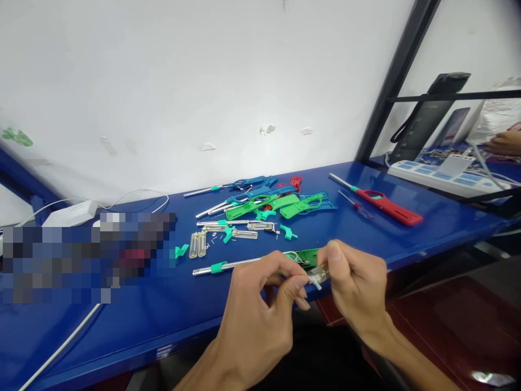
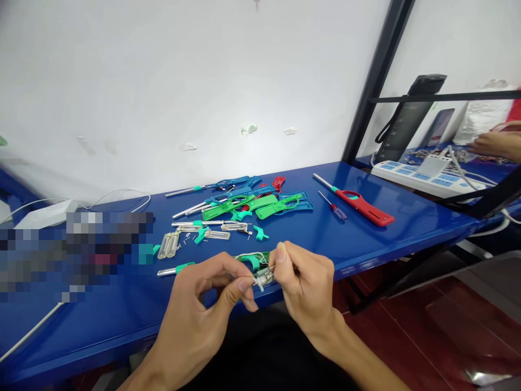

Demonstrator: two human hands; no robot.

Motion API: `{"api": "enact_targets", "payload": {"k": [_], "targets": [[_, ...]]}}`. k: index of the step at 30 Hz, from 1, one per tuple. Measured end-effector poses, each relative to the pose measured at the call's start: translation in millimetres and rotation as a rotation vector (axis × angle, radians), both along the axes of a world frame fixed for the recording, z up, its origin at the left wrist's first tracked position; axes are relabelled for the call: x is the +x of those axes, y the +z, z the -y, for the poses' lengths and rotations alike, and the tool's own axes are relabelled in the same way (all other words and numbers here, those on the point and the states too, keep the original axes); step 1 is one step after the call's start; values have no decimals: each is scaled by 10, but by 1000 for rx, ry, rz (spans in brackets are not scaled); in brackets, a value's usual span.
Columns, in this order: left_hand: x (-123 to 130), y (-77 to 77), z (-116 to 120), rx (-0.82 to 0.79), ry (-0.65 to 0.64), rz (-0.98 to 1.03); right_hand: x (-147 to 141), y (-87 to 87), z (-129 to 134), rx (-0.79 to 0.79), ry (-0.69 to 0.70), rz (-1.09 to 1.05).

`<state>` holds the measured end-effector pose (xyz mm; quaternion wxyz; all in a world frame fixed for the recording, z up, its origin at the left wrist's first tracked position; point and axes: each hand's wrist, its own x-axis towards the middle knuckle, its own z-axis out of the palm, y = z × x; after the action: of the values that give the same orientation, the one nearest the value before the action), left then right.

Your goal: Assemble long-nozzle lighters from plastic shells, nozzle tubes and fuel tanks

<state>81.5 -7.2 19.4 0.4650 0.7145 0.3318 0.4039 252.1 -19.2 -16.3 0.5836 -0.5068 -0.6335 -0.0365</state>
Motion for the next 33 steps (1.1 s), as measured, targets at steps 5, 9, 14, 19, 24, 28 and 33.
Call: {"api": "enact_targets", "payload": {"k": [5, 9, 14, 19, 24, 28, 33], "targets": [[29, -4, 51, -16, -3, 42, 12, -4, 4, 36, -27, 21], [31, -19, 58, 25, 15, 23, 23, -10, -8, 40, -32, 45], [23, -76, 41, 164, 54, -46, 17, -37, -35, 46, -24, 56], [35, -93, 11, 168, 52, -64, 15, -39, -56, 36, -18, 52], [-3, 17, -75, -35, 4, -18, 66, -8, -66, -10, -32, 36], [-129, 36, -236, 167, 163, -130, 233, -13, -128, -82, -84, 9], [-213, -108, -418, 682, 186, -405, 528, -30, -177, -211, -100, 21]]}}
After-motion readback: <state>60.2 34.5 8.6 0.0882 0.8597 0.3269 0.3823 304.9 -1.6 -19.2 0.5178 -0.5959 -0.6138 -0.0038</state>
